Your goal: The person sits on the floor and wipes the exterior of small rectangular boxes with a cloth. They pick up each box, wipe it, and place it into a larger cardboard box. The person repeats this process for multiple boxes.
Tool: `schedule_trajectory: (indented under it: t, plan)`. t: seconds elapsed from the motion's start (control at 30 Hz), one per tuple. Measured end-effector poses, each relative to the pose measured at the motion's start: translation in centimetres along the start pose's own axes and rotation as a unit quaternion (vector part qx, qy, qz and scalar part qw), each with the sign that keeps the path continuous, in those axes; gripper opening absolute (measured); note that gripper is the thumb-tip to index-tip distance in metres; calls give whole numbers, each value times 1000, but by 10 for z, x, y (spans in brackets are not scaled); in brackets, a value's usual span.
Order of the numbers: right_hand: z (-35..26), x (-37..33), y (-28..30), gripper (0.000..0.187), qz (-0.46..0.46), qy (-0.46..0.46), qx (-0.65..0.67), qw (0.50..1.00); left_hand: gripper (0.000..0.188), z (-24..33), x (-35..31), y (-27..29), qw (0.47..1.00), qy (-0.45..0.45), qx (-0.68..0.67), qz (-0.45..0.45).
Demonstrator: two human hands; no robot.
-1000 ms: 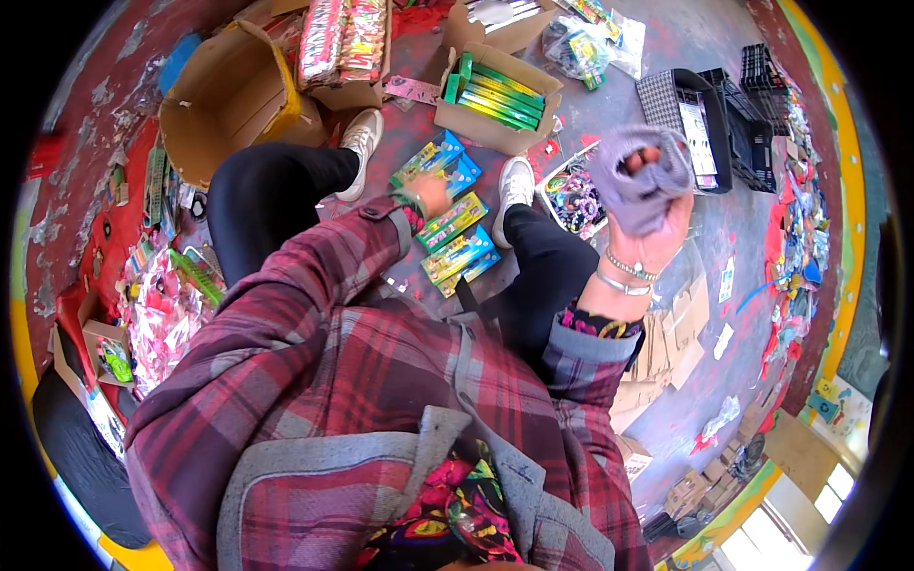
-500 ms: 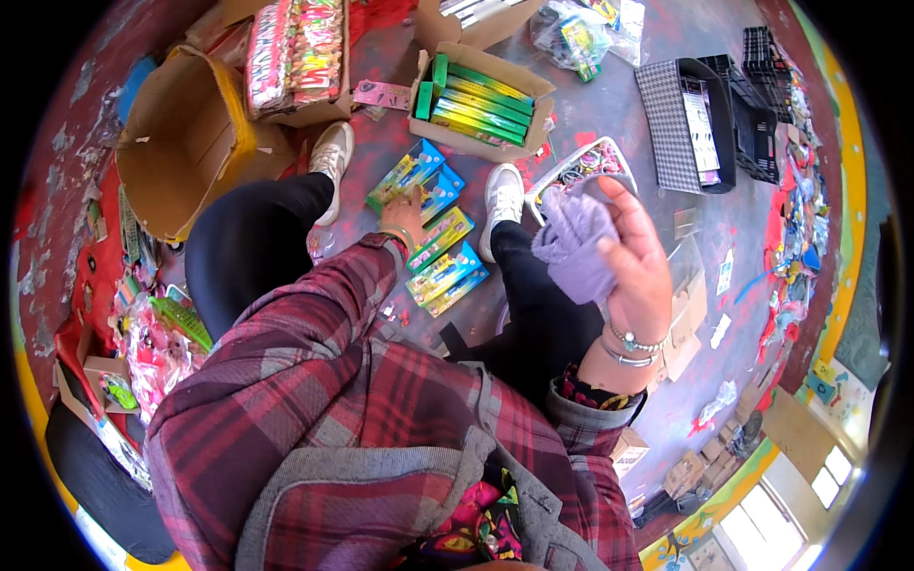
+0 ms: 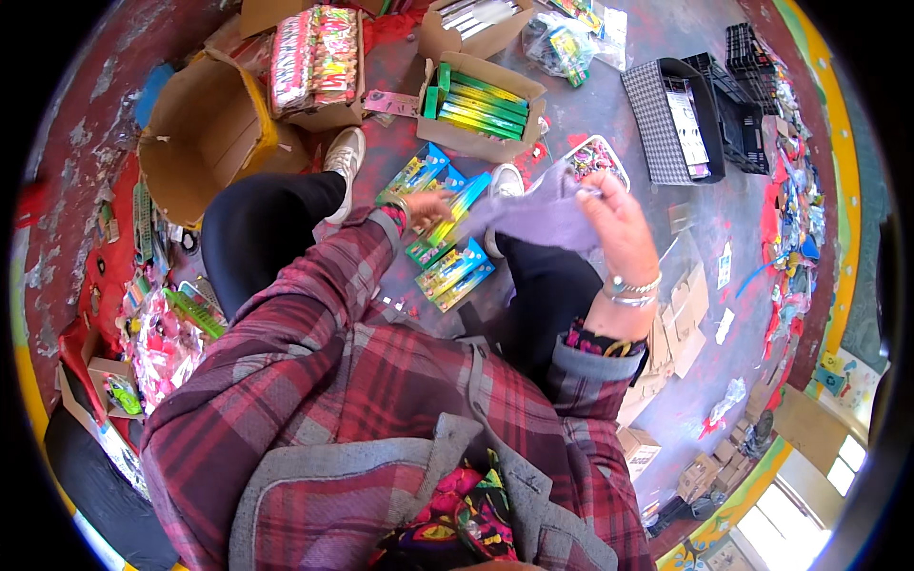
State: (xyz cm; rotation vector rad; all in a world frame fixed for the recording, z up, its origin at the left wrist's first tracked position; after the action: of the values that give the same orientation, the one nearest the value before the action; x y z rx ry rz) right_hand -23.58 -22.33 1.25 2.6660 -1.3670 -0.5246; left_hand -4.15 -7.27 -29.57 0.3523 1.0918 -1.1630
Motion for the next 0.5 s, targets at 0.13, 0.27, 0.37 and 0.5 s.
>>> schedule_trajectory:
  t: [0.13, 0.27, 0.37, 0.5]
  plan:
    - [-3, -14, 23, 24, 59, 61, 358, 930, 72, 50, -79, -26, 925, -106, -261, -255]
    - [-15, -27, 21, 53, 167, 135, 604, 768, 70, 91, -149, -43, 868, -149, -340, -330]
    - [-17, -26, 13, 57, -64, 112, 729, 673, 68, 118, -208, -74, 838, -165, -377, -358]
    - [-57, -46, -53, 59, 92, 117, 610, 778, 63, 127, -245, -82, 848, -195, -377, -317]
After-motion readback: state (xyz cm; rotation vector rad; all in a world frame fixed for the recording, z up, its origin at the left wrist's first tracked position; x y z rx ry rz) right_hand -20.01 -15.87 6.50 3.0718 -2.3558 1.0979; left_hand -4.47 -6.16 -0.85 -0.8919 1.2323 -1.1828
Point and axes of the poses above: each hand's wrist, its own x-axis towards the middle knuckle, its own y-axis out of the back of the hand, z = x × y, the point moved 1 cm from there along x, towards the middle knuckle, and after that the axes turned 14 degrees about z, right-handed, at the moved point
